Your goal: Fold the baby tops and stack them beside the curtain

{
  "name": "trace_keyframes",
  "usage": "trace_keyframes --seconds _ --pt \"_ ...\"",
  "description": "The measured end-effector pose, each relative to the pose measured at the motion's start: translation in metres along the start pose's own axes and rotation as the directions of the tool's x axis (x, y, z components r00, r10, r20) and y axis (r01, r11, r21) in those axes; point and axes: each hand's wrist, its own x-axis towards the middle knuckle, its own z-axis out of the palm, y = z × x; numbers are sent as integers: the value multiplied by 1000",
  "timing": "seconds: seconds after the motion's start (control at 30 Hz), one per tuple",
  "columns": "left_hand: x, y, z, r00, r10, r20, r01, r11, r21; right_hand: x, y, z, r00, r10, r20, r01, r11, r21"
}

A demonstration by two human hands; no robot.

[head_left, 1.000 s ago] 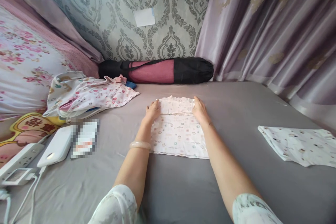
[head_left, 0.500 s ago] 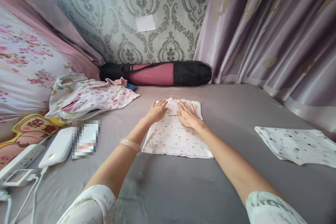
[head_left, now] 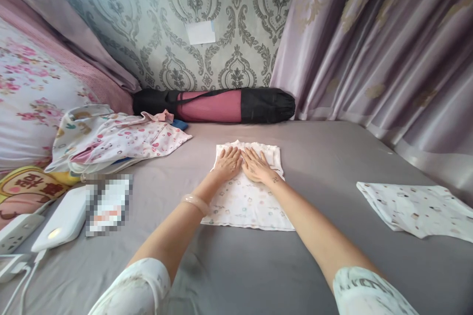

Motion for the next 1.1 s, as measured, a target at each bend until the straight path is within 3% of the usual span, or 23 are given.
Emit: trace_keyframes --seconds 0.17,0.4,0.67,0.93,1.1 --pt "1 2 -3 999 -37 26 37 999 -25 -1 -1 -4 1000 -3 9 2 1000 15" --pt "0 4 -18 997 -45 -68 43 999 -28 -2 3 -15 997 45 -69 -44 999 11" --pt "1 -1 -2 996 -83 -9 83 994 -65 -2 8 -1 992 115 -45 -116 993 -4" --pt "2 -6 -10 995 -98 -29 96 994 -54 -3 12 -6 991 110 -72 -110 994 13" --pt "3 -14 -7 987 -152 -51 149 987 -51 -2 20 -6 979 175 -100 -175 985 10"
